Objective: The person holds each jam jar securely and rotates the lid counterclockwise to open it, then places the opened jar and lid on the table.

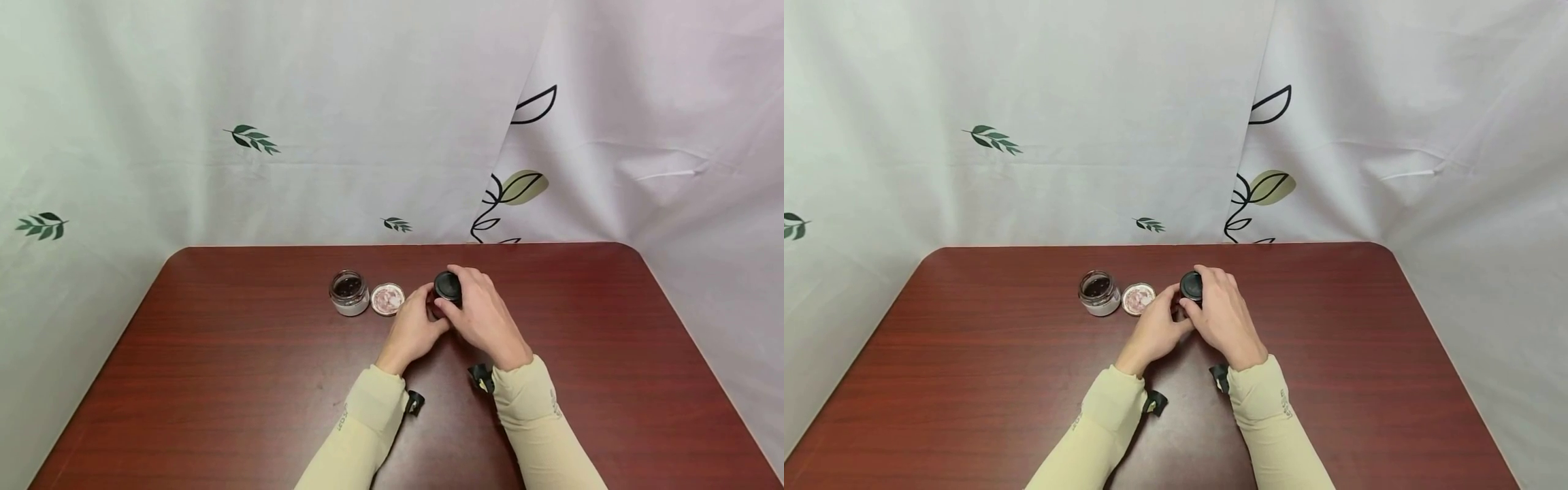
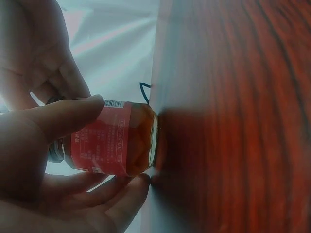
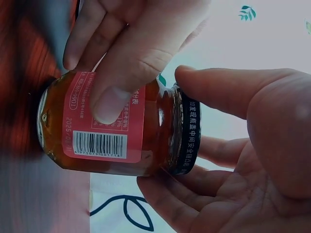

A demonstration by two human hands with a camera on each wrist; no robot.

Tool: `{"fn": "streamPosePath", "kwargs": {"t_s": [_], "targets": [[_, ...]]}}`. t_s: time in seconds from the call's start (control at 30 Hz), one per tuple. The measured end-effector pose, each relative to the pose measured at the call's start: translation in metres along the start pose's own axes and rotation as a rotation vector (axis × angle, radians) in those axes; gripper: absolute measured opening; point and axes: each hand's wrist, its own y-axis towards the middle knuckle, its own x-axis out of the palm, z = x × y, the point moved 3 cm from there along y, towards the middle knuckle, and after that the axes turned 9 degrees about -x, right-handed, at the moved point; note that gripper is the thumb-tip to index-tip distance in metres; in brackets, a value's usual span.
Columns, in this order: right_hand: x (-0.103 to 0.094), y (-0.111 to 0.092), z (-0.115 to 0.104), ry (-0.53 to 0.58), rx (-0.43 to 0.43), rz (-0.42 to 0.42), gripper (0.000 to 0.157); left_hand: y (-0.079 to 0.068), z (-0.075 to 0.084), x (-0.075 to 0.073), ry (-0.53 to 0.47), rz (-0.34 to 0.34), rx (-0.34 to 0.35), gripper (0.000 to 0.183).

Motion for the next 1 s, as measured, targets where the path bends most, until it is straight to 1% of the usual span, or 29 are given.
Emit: {"fn": "streamPosePath", "kwargs": {"t_s": [0.33, 0.67, 1.0], "targets": [[0.0006, 0.0014, -0.0012, -0.015, -0.005, -0.007, 0.057, 0.0022, -0.0031, 0.0021, 0.005, -0.008, -0.003, 0.055], [0.0012, 0.0020, -0.0018, -0.020, -0.001, -0.009, 0.061, 0.0023, 0.0001, -0.0014, 0.006, -0.003, 0.006, 0.051], [0.0018, 0.0012, -0.0029, -0.026, -0.004, -0.008, 0.060, 0.0013, 0.0007, -0.0022, 0.013, 0.011, 0.015, 0.051]]}}
